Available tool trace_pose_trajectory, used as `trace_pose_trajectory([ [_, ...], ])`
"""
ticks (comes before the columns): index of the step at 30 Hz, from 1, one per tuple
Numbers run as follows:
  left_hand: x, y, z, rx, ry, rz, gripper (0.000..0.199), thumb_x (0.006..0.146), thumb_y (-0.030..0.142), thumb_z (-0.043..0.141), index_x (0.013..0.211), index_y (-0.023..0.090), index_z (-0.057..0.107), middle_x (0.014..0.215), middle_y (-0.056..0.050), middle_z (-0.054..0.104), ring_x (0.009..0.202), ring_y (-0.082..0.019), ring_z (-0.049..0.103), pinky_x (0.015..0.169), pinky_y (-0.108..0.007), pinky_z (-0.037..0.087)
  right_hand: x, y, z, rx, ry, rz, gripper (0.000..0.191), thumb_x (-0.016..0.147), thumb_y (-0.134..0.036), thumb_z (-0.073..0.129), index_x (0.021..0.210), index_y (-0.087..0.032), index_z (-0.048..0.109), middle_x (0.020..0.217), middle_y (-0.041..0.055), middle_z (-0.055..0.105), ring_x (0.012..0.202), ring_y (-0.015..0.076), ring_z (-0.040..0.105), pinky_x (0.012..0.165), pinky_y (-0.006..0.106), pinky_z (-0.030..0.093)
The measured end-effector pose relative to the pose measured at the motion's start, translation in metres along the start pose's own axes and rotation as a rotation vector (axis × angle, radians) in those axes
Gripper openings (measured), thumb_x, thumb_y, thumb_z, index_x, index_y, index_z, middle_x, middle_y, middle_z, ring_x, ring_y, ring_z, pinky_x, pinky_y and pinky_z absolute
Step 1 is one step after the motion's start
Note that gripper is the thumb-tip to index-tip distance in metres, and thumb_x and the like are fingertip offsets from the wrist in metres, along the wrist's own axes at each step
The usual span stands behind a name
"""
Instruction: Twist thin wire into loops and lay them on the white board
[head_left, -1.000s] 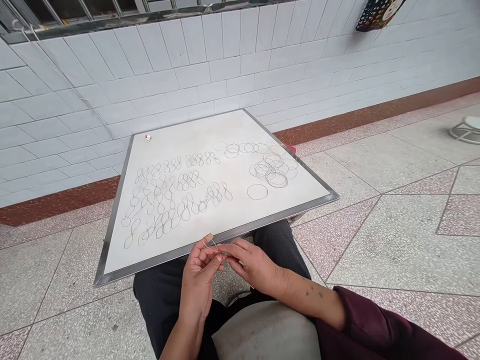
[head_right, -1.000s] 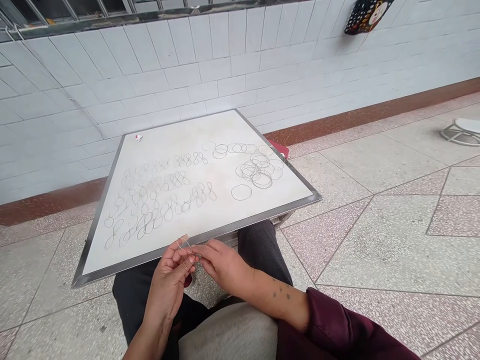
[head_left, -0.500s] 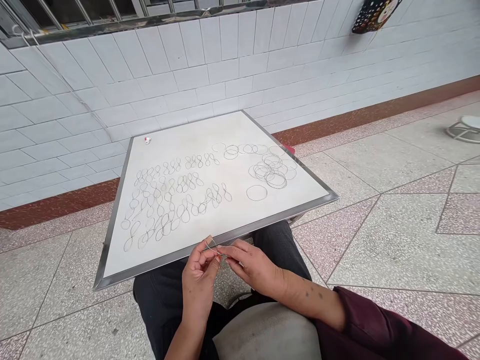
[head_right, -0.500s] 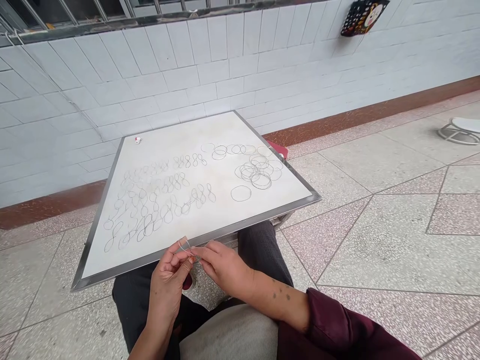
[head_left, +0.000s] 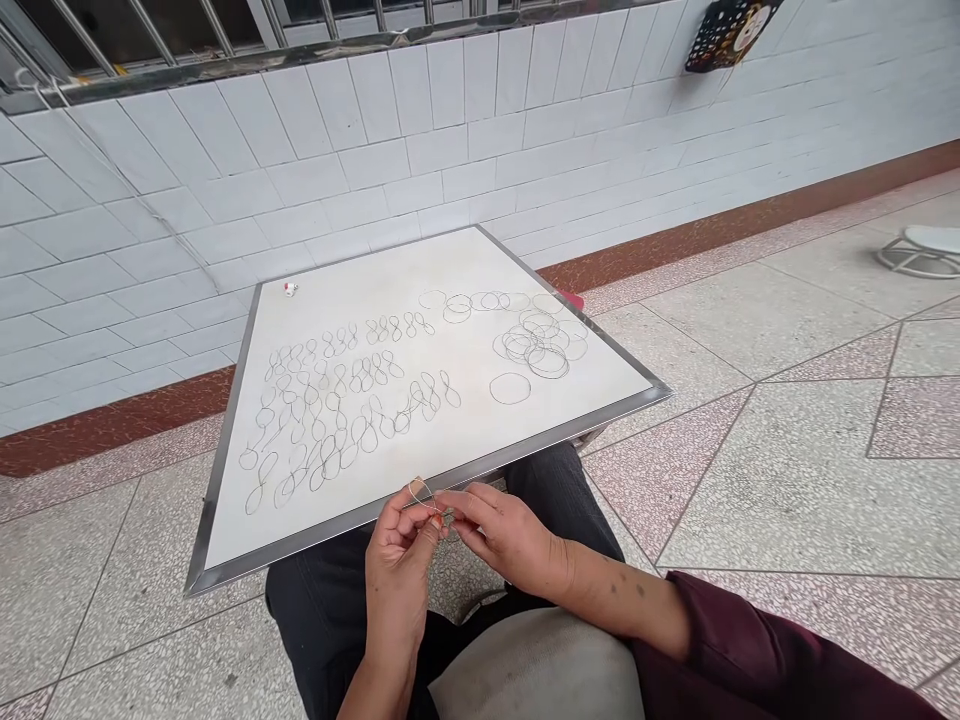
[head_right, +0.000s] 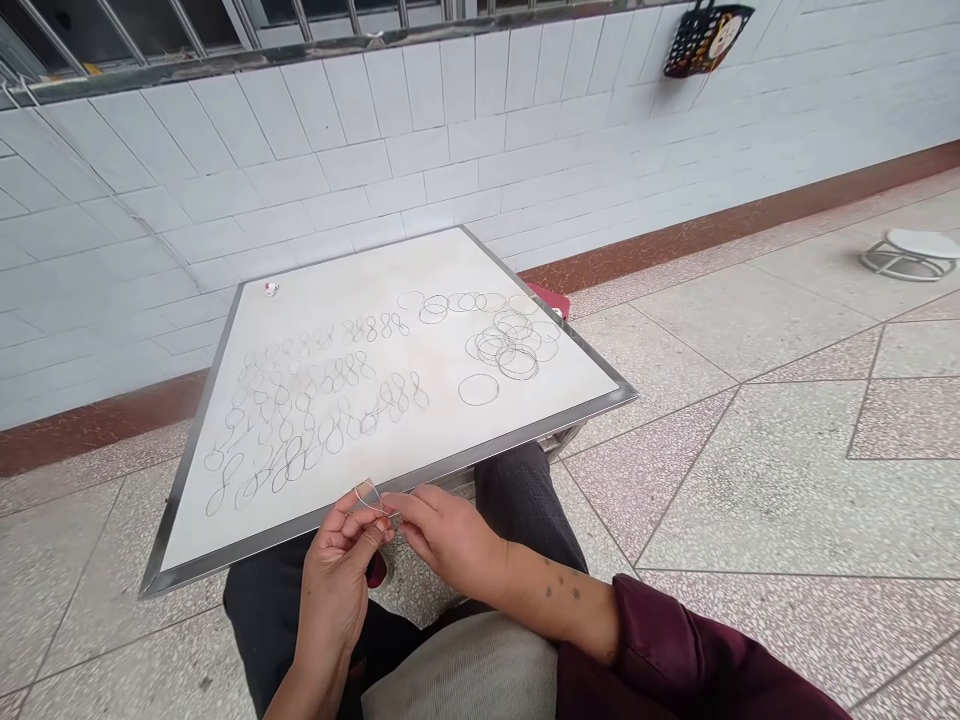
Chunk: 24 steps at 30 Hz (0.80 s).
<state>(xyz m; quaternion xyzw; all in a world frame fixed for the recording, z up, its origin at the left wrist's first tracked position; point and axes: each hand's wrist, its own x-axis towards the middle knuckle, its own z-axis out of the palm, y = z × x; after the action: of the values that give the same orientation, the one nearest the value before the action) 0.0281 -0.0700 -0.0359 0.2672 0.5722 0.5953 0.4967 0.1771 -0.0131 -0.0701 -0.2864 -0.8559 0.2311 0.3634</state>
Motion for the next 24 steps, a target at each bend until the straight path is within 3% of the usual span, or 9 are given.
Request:
trace_pose_trajectory([
  [4, 0.0, 0.0022, 0.0, -0.017, 0.016, -0.005, 0.058, 0.071, 0.03, 0.079, 0.124, 0.02, 0.059, 0.085, -0.002, 0.074, 0.084, -0.018, 0.066, 0.083, -0.033, 0.05, 0.0004, -0.0011, -0.0023, 0.016, -0.011, -0.029, 0.033, 0.097, -0.019, 0.048, 0.129, -0.024, 0.053, 0.09, 0.004, 0.061, 0.076, 0.0147, 0.059, 0.068, 0.026, 0.054],
  [9, 0.001, 0.0011, -0.0003, -0.033, 0.028, -0.012, 0.06, 0.07, 0.03, 0.079, 0.126, 0.019, 0.057, 0.089, -0.005, 0.075, 0.097, -0.022, 0.067, 0.089, -0.036, 0.049, 0.0004, 0.001, -0.0023, 0.046, -0.004, -0.073, 0.03, 0.098, -0.017, 0.047, 0.126, -0.024, 0.056, 0.095, 0.0056, 0.062, 0.083, 0.0148, 0.061, 0.071, 0.025, 0.054],
  [19, -0.0014, 0.005, 0.0027, -0.067, -0.001, -0.027, 0.063, 0.067, 0.027, 0.083, 0.124, 0.02, 0.057, 0.094, -0.006, 0.076, 0.109, -0.023, 0.065, 0.098, -0.038, 0.046, 0.0035, 0.0019, -0.0031, 0.029, 0.069, -0.128, 0.026, 0.096, -0.014, 0.047, 0.116, -0.023, 0.061, 0.089, 0.0043, 0.061, 0.077, 0.0145, 0.057, 0.065, 0.024, 0.05],
  [24, 0.0003, -0.0003, 0.0011, -0.128, 0.014, -0.001, 0.055, 0.067, 0.022, 0.083, 0.118, 0.02, 0.062, 0.092, -0.004, 0.075, 0.106, -0.022, 0.066, 0.1, -0.039, 0.045, 0.0053, 0.0012, -0.0047, 0.058, 0.047, -0.133, 0.026, 0.097, -0.014, 0.046, 0.116, -0.023, 0.061, 0.092, 0.005, 0.061, 0.081, 0.0147, 0.057, 0.067, 0.025, 0.05],
])
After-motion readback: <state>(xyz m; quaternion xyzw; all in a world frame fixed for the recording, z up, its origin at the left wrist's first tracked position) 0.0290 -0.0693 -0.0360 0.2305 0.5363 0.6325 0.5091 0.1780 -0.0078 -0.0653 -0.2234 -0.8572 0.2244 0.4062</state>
